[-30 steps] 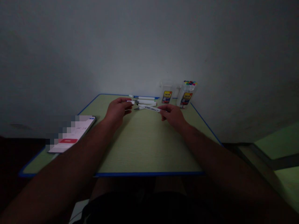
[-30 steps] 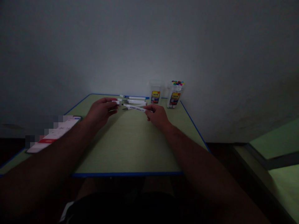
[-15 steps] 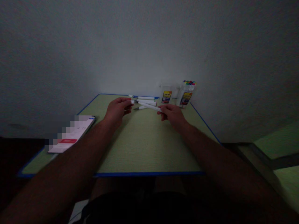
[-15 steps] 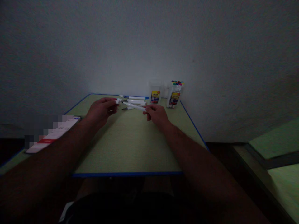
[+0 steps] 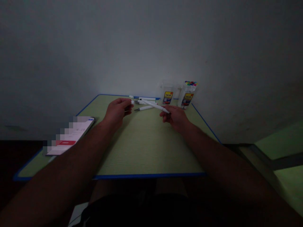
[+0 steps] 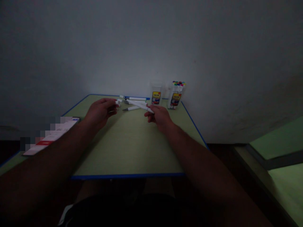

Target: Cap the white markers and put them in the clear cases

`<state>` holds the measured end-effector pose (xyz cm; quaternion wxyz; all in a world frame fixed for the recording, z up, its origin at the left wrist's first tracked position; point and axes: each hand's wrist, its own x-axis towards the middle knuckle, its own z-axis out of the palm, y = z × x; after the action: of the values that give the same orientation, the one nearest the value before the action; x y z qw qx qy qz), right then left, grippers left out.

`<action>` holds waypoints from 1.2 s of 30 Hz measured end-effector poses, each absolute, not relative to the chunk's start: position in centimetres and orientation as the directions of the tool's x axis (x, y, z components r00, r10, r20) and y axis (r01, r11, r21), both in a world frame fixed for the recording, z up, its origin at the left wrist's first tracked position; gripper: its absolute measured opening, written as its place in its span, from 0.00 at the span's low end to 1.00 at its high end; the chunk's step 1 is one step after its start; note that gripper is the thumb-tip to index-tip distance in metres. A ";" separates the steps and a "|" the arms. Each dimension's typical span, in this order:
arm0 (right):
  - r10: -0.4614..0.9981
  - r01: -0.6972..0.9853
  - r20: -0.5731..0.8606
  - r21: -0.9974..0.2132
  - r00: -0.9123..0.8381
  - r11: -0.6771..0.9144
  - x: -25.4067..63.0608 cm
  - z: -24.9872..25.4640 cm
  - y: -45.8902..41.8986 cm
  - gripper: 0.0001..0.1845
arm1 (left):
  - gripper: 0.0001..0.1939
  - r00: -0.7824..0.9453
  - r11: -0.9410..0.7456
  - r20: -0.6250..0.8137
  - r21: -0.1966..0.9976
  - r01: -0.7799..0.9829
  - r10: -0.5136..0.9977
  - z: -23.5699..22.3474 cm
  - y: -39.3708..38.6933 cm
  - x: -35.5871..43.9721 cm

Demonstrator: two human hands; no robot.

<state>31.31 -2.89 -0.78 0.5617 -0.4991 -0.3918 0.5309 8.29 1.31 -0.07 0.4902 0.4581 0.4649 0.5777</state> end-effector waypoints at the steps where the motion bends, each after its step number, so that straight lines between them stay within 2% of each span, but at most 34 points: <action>1: 0.988 -0.204 -0.089 -0.977 0.127 -0.062 31.3 -0.8 -2.9 0.12 | 0.06 -0.099 -0.086 0.073 0.987 -0.139 0.992 -0.1 1.3 8.3; 7: 0.993 -0.133 0.037 -0.990 0.112 0.052 31.5 -1.5 -2.6 0.06 | 0.06 -0.108 -0.088 0.073 0.986 -0.144 0.991 -0.1 1.4 8.3; 11: 0.966 0.066 0.201 -0.979 0.160 0.192 31.6 -2.1 -2.6 0.14 | 0.07 -0.112 -0.093 0.079 0.988 -0.126 0.991 -0.2 1.4 8.3; 14: 0.927 0.211 0.332 -0.932 0.175 0.294 31.7 -2.2 -2.6 0.15 | 0.08 -0.114 -0.100 0.087 0.989 -0.112 0.990 -0.3 1.5 8.2; 21: 0.892 0.240 0.418 -0.896 0.171 0.373 31.7 -2.4 -2.5 0.14 | 0.10 -0.128 -0.099 0.087 0.991 -0.092 0.988 -0.4 1.5 8.3; 27: 0.805 0.364 0.566 -0.798 0.179 0.481 31.2 -2.2 -2.9 0.10 | 0.11 -0.125 -0.139 0.131 0.988 -0.061 0.983 -0.5 1.4 8.3; 30: 0.785 0.396 0.597 -0.770 0.167 0.501 30.9 -2.1 -3.2 0.09 | 0.10 -0.153 -0.228 0.237 0.971 0.070 0.959 -0.6 1.3 8.4; 33: 0.795 0.409 0.585 -0.773 0.162 0.485 30.8 -1.9 -3.4 0.09 | 0.09 -0.159 -0.321 0.373 0.905 0.279 0.914 -0.6 1.0 8.3; 36: 0.802 0.414 0.575 -0.777 0.160 0.475 30.9 -1.8 -3.6 0.09 | 0.09 -0.133 -0.371 0.449 0.845 0.386 0.884 -0.4 0.7 8.4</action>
<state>30.87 -3.56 -1.83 0.5871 -0.4851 -0.6266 0.1654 8.39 0.73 -0.44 0.2259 0.6183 0.5134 0.5505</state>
